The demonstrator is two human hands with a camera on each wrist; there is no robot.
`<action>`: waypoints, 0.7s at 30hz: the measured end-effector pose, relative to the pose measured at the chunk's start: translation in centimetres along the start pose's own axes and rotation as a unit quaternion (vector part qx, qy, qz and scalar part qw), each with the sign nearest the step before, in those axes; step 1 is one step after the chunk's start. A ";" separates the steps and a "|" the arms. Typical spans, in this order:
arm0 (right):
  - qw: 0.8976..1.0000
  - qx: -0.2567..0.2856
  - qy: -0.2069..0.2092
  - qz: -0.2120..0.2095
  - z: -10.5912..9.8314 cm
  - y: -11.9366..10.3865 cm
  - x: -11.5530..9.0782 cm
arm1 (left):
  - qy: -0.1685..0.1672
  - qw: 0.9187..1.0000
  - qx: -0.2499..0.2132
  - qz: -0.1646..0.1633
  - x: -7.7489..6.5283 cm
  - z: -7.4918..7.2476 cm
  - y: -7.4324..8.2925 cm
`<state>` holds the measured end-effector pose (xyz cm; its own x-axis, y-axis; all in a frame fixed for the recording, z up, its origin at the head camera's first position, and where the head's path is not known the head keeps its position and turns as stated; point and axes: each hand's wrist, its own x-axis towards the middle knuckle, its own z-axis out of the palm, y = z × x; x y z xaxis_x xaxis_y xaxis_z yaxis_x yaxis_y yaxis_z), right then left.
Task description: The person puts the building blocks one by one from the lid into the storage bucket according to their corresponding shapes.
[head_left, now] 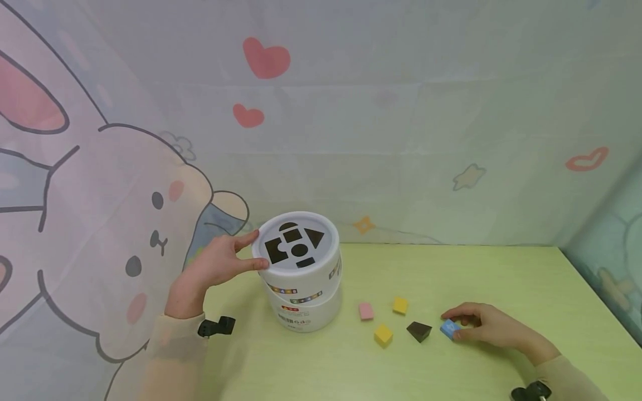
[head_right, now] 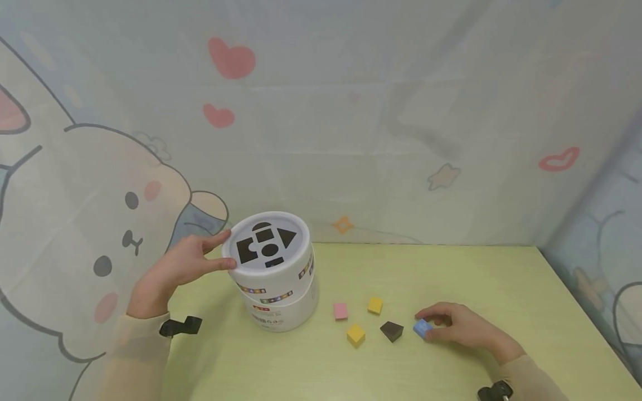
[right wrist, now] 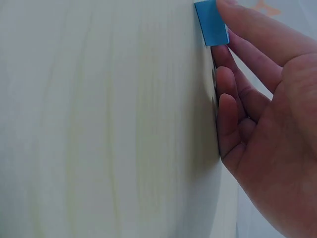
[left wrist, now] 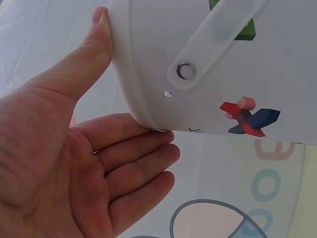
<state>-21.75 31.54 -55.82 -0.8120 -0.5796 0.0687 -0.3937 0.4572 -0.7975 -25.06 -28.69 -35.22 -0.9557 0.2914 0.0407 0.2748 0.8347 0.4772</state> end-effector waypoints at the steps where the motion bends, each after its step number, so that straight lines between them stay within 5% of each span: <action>1: 1.000 -0.001 0.001 -0.001 0.0 0.1 0.0 | 0.000 1.000 0.001 0.000 0.0 0.0 0.0; 12: 0.999 0.010 -0.004 0.040 0.1 -0.1 0.3 | 0.001 1.000 -0.004 0.004 0.0 -0.1 -0.1; 21: 0.999 -0.028 -0.021 0.020 -0.6 -0.4 0.2 | -0.001 1.000 0.002 -0.002 0.1 0.0 0.0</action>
<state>-21.99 31.62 -55.12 -0.8089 -0.5879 0.0107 -0.3854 0.5163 -0.7648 -25.11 -28.67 -35.23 -0.9565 0.2893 0.0378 0.2719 0.8373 0.4744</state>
